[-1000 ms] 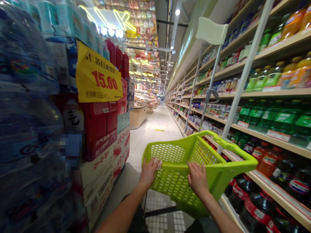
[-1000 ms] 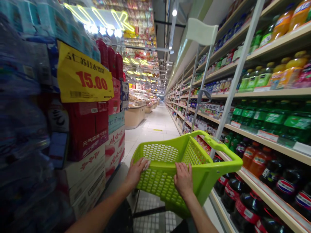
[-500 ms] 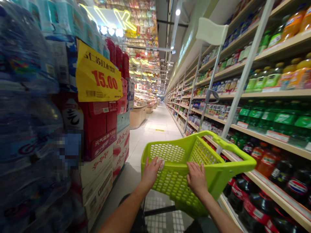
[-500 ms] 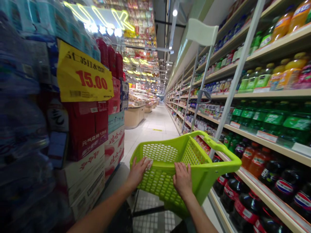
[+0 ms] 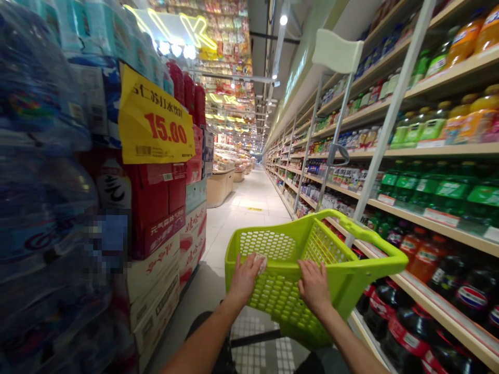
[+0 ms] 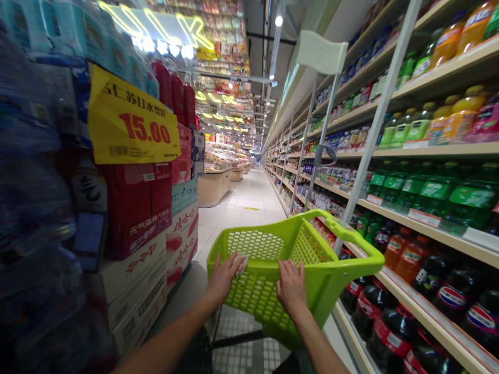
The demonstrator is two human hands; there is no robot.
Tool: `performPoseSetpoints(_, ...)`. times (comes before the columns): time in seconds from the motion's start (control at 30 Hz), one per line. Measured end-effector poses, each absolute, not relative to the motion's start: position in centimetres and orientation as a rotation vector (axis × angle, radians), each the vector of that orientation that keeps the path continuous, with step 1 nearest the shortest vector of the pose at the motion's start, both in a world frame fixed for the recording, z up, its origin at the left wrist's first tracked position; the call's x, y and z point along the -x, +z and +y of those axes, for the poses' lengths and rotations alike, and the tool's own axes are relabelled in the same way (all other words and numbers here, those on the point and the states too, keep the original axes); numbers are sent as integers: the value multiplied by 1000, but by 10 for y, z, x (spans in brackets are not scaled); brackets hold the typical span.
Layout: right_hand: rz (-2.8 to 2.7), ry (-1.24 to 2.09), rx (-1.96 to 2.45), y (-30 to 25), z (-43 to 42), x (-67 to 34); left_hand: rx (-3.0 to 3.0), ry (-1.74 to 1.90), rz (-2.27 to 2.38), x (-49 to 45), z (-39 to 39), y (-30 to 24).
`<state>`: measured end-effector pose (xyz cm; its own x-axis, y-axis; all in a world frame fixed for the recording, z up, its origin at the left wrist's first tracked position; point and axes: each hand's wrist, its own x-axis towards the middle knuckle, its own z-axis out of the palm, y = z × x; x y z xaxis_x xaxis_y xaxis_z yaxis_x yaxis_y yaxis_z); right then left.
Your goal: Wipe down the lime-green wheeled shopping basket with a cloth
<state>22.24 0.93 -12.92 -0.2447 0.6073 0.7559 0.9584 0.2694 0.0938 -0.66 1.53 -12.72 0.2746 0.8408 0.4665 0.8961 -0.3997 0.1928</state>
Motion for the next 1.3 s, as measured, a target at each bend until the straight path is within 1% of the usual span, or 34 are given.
performPoseSetpoints(0.1, -1973, -765, 1388, -129, 10, -224, 2511, -802, -1458, -24, 14, -124)
performPoseSetpoints(0.17, -1982, -768, 1384, -129, 9, -226, 2523, -808, -1400, -25, 14, -125)
performPoseSetpoints(0.4, -1963, -734, 1412, -128, 7, -226, 2251, -845, -1653, 65, 15, -142)
performPoseSetpoints(0.53, -1954, -725, 1441, -127, 6, -224, 2219, -882, -1450, 72, 10, -167)
performPoseSetpoints(0.67, -1974, -711, 1460, -126, 5, -224, 2275, -839, -1279, 65, -2, -200)
performPoseSetpoints(0.73, -1973, -707, 1468, -125, 5, -224, 2308, -845, -1243, 62, -6, -205)
performPoseSetpoints(0.8, -1969, -700, 1471, -125, 6, -225, 2317, -912, -1253, 55, -7, -195)
performPoseSetpoints(0.93, -1937, -632, 1448, -125, 5, -221, 2400, -1152, -1286, 23, -4, -146)
performPoseSetpoints(1.0, -1918, -492, 1367, -128, 1, -211, 2470, -1308, -1311, 4, -7, -126)
performPoseSetpoints(1.03, -1902, -370, 1309, -130, -2, -204, 2509, -1406, -1316, -5, -10, -120)
performPoseSetpoints(1.17, -1682, 348, 1096, -144, -17, -171, 2669, -1792, -1328, -30, -27, -119)
performPoseSetpoints(1.23, -1541, 646, 1021, -153, -24, -157, 2659, -1889, -1422, -35, -31, -124)
performPoseSetpoints(1.3, -1450, 814, 959, -160, -31, -145, 2573, -1895, -1573, -37, -30, -128)
